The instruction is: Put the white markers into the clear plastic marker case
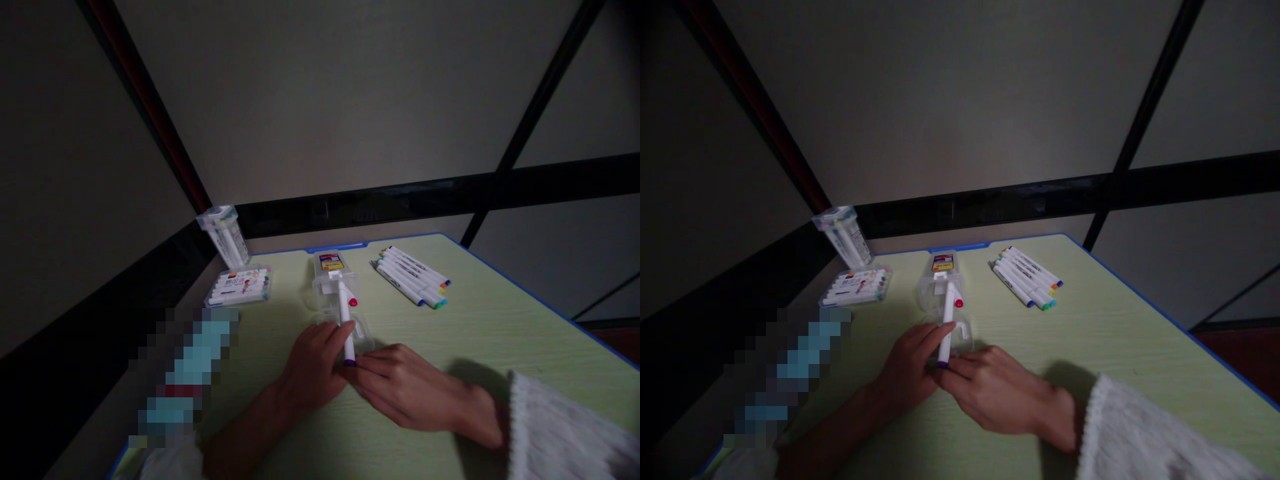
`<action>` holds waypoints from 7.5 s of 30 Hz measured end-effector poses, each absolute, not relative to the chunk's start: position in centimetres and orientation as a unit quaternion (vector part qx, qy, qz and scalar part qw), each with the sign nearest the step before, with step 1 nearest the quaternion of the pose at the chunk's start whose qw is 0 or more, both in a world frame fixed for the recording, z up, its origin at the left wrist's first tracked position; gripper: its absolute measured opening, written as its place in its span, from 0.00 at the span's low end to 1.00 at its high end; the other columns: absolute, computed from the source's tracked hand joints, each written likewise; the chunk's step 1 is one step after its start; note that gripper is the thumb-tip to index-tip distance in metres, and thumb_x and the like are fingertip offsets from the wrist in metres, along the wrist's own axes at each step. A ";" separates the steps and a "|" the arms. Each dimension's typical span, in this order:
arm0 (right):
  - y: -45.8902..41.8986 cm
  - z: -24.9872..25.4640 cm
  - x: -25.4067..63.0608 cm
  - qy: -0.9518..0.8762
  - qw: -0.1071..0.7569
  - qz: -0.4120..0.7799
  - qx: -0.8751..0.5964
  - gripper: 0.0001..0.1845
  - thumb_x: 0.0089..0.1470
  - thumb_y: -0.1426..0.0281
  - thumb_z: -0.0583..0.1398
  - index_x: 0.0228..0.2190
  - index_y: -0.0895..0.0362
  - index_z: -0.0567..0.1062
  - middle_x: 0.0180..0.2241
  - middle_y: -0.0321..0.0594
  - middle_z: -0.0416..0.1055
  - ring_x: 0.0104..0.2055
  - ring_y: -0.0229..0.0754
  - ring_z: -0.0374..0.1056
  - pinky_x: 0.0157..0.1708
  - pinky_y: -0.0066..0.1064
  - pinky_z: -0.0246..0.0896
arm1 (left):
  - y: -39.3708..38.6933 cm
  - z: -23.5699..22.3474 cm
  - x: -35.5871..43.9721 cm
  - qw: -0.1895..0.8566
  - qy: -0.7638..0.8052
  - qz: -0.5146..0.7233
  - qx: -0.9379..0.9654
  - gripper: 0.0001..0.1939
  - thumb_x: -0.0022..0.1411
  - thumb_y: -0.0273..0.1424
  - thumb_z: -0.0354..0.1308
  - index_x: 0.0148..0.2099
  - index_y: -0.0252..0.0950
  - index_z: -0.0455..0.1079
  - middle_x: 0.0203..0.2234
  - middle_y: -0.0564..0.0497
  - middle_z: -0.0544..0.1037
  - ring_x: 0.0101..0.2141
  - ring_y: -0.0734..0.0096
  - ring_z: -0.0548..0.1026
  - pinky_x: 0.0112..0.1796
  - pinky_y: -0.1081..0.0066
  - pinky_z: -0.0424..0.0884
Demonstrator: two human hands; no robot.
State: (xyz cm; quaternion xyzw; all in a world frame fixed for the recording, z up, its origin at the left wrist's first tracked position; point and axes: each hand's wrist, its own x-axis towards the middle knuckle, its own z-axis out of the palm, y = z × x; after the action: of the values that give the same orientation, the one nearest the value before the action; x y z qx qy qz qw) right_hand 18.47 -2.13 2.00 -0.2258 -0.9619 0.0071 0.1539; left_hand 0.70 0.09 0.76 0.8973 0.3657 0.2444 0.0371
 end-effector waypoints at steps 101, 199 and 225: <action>-2.1 2.0 18.4 -0.961 0.146 0.009 -0.234 0.12 0.60 0.74 0.44 0.38 0.61 0.66 0.28 0.40 0.70 0.28 0.39 0.65 0.25 0.31 0.58 | 0.1 0.8 0.7 0.045 0.362 0.214 0.906 0.29 0.44 0.20 0.49 0.52 0.31 0.58 0.36 0.44 0.72 0.37 0.59 0.70 0.39 0.61 0.68; -1.9 1.8 18.9 -0.891 0.299 0.096 -0.329 0.14 0.59 0.69 0.48 0.47 0.59 0.59 0.42 0.49 0.68 0.41 0.44 0.68 0.37 0.37 0.66 | -0.5 1.4 0.6 0.045 0.353 0.350 0.867 0.18 0.60 0.31 0.47 0.52 0.32 0.57 0.36 0.44 0.73 0.35 0.66 0.72 0.39 0.65 0.70; -1.3 1.5 18.8 -0.870 0.262 0.126 -0.399 0.22 0.58 0.69 0.49 0.54 0.59 0.55 0.53 0.49 0.61 0.50 0.47 0.63 0.46 0.42 0.64 | 0.0 0.9 1.0 0.089 0.402 0.301 0.860 0.20 0.61 0.28 0.46 0.56 0.33 0.52 0.48 0.41 0.66 0.47 0.58 0.66 0.47 0.57 0.65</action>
State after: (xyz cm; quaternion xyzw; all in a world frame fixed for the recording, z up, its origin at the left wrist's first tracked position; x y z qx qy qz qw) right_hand 18.85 -1.34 1.45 -0.3986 -0.8697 0.1260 0.2623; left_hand 1.03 -0.04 0.89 0.8600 0.4022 0.3012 0.0892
